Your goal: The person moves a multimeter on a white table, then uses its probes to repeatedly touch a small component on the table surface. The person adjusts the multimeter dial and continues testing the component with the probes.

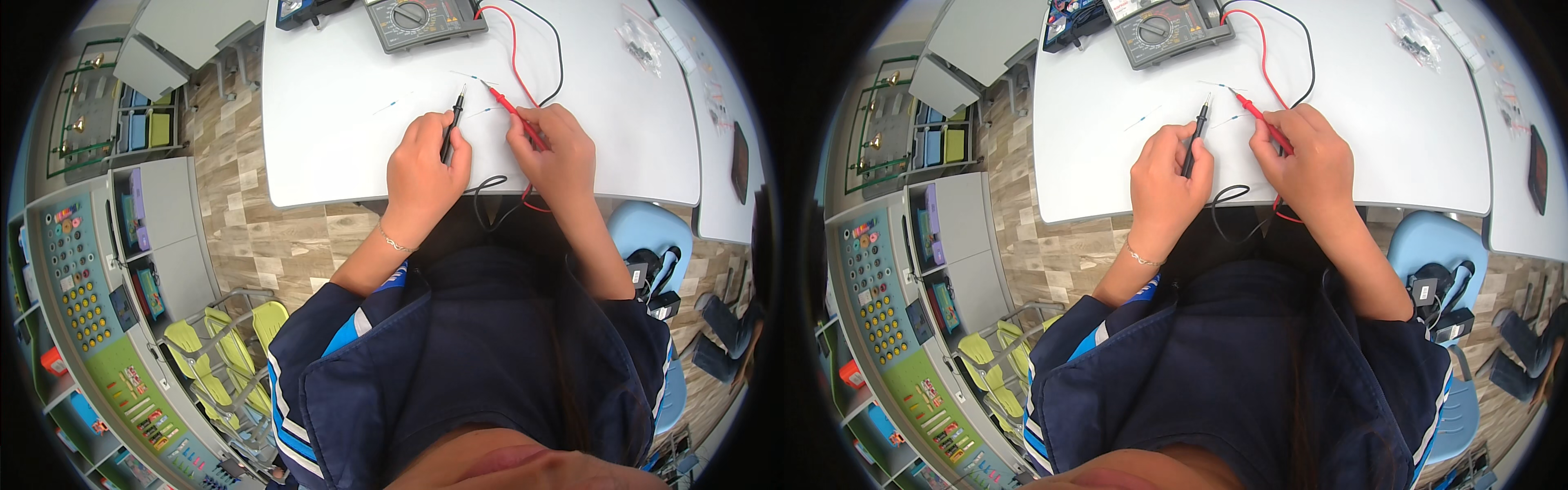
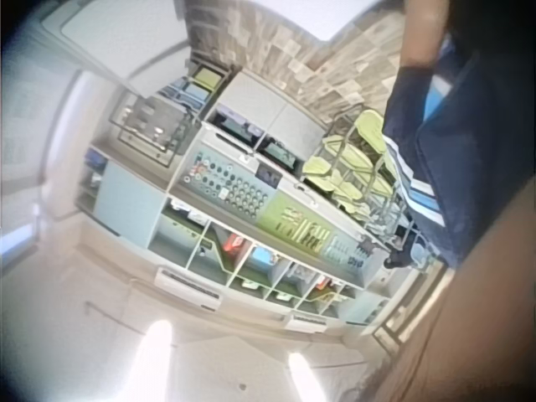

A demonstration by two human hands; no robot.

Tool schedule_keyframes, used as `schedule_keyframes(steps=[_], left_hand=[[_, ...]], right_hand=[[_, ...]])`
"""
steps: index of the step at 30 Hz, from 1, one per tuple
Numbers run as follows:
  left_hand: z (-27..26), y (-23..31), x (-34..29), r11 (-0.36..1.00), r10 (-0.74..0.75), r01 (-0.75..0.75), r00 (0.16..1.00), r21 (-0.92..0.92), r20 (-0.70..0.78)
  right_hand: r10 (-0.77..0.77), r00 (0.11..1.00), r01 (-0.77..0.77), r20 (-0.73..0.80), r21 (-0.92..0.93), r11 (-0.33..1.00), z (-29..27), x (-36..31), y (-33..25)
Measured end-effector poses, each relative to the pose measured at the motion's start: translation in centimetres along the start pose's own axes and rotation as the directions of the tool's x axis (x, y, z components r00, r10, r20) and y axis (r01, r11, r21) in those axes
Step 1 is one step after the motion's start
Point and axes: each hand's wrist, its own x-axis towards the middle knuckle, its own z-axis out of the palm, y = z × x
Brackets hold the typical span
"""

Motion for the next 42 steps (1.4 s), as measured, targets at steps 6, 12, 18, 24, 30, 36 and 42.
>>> schedule_keyframes(steps=[6, 12, 18, 24, 30, 36, 42], left_hand=[[-0.7, 0.3, -0.6, 0.997, -0.039, 0.041, 0.999, -0.061, 0.032], [-0.9, 1.1, -1.5, 0.994, -0.039, 0.043, 0.999, -0.103, 0.038], [-1.0, 1.5, -2.2, 0.999, -0.004, 0.007, 0.997, -0.046, 0.072], [-0.2, 1.4, -2.3, 0.998, 0.012, -0.012, 1.0, -0.062, -0.004], [-0.2, 1.7, -2.2, 0.999, 0.002, -0.001, 1.0, -0.035, 0.007], [-0.2, 1.7, -2.2, 1.0, -0.007, 0.007, 1.0, -0.021, 0.019], [-0.2, 1.8, -2.2, 1.0, -0.007, 0.007, 1.0, -0.013, 0.02]], right_hand=[[0.002, 0.999, -0.004, -0.042, -0.042, 0.999, 0.2, 0.2, 0.1], [0.041, 0.999, -0.041, -0.013, -0.024, 0.999, -1.1, -0.2, 0.0], [0.028, 0.999, -0.029, 0.038, 0.024, 0.999, -2.4, -1.6, -0.5], [0.011, 0.999, -0.011, 0.039, 0.025, 1.0, -2.2, -2.1, -0.6], [-0.012, 0.999, 0.011, 0.037, 0.017, 1.0, -2.2, -2.2, -0.4], [-0.007, 0.999, 0.006, 0.048, 0.01, 1.0, -2.3, -2.2, -0.5], [-0.012, 0.998, 0.012, 0.058, 0.004, 1.0, -2.5, -2.4, -0.6]])
